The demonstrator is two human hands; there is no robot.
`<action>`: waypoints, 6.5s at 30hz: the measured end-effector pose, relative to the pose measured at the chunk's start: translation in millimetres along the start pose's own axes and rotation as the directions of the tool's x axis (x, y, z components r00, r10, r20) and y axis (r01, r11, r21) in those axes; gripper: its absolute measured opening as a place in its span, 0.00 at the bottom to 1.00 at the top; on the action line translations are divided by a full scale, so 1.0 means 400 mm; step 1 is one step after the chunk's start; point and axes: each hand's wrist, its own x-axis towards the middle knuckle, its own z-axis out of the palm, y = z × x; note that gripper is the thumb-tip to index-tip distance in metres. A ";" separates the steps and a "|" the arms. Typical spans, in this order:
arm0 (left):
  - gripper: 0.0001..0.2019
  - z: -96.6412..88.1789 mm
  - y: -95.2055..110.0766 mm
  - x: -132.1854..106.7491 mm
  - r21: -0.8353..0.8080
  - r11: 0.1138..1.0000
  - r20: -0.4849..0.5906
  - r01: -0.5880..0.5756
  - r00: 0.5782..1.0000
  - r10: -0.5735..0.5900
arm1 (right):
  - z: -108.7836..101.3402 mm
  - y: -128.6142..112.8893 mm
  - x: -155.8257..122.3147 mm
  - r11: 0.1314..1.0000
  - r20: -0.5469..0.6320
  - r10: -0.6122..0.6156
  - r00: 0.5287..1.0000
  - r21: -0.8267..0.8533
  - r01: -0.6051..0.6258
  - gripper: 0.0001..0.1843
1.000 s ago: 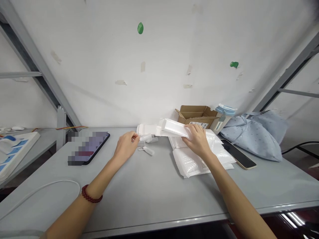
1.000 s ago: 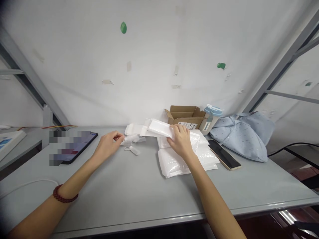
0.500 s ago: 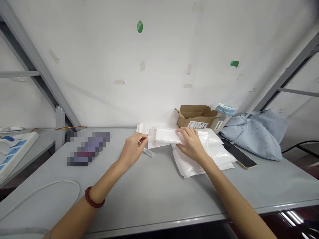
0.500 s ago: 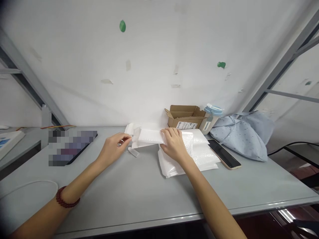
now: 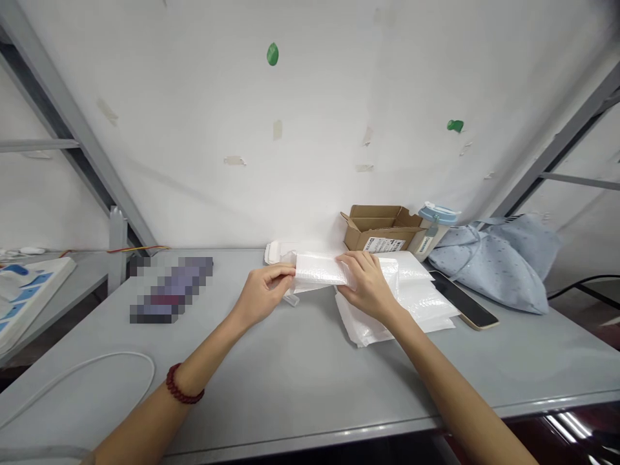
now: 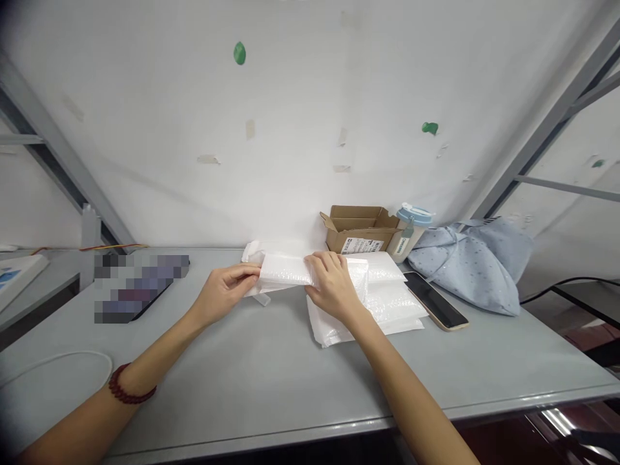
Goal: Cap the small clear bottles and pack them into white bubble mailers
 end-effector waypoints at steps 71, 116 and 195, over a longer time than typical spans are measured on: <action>0.14 0.048 -0.006 -0.012 -0.269 0.806 0.240 0.527 0.847 -0.474 | 0.044 -0.128 -0.030 0.934 -0.111 -0.295 0.949 -0.243 0.262 0.27; 0.16 0.066 0.055 0.026 0.145 0.989 -0.099 -0.043 0.993 0.057 | -0.010 -0.052 0.007 0.967 -0.456 -0.176 0.873 -0.246 0.066 0.26; 0.09 0.012 -0.087 0.005 0.814 0.350 -0.060 -0.464 0.532 0.844 | -0.003 0.156 -0.006 0.846 0.119 0.531 0.839 -0.018 -0.533 0.22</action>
